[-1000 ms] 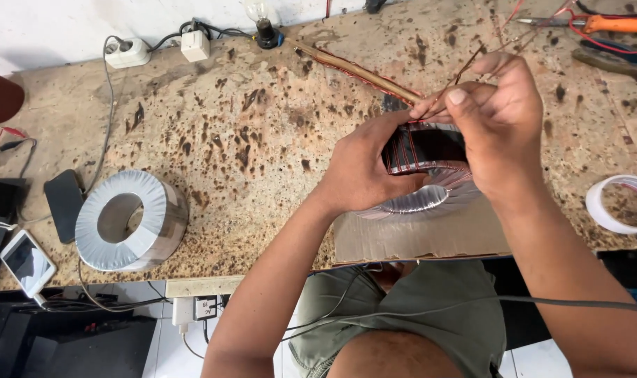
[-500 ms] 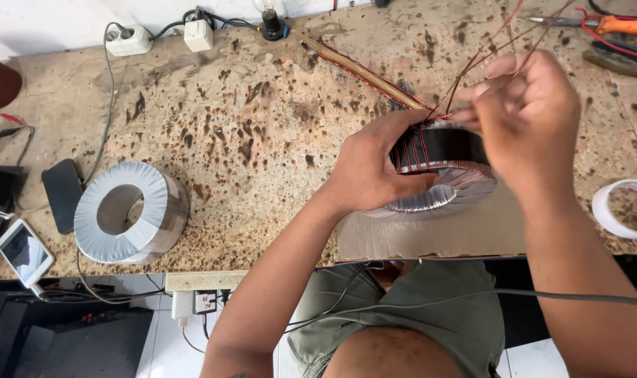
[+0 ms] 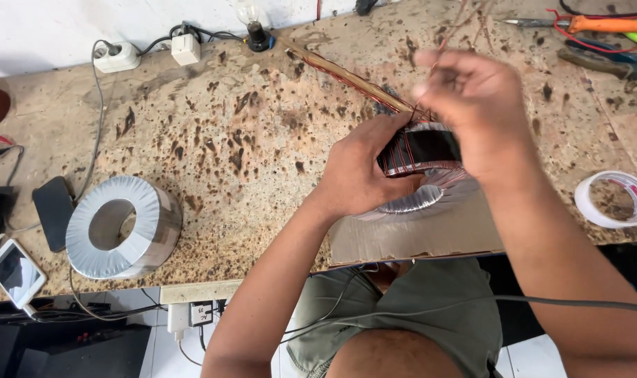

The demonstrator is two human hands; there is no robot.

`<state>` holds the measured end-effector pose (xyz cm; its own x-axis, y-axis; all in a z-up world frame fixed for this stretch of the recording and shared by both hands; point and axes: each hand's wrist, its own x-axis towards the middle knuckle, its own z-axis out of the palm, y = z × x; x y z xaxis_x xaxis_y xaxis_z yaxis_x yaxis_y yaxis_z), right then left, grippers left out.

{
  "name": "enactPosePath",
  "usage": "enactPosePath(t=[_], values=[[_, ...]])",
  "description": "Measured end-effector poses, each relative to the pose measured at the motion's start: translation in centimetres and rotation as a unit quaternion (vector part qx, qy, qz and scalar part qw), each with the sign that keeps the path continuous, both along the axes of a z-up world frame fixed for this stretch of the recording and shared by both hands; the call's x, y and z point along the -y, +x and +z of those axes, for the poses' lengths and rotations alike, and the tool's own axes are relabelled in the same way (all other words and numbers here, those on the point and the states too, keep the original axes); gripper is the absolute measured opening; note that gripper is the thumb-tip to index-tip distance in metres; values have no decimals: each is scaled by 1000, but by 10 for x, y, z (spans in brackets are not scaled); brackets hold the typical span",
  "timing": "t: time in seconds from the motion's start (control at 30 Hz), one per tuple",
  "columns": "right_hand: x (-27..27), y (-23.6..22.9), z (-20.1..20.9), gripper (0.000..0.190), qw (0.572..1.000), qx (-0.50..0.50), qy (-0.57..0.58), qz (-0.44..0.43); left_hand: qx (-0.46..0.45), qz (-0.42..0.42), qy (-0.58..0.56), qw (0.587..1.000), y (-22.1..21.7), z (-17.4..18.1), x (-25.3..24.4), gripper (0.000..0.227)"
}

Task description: The person winds copper wire around a toroidal core using a wooden stick to guide the wire. The person repeatedly loops the wire around the core and adjusts the winding with both hands.

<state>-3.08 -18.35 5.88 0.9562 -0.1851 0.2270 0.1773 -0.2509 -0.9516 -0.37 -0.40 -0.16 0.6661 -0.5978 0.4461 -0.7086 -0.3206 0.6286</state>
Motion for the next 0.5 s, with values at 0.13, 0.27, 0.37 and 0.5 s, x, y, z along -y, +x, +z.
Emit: enactPosePath(t=[0.13,0.27,0.37,0.5], values=[[21,2,33,9,959,32,281,14,1,11,18,1000,-1,-2,0,80],[35,-21,37,36,990,72,-119,37,-12,16,29,999,-3,3,1,79],[48,-32,-9,26,832,119,-523,-141,-24,17,26,999,-2,5,1,78],[41,-14,-54,71,703,146,-665,-205,-32,19,25,999,-4,3,2,79]])
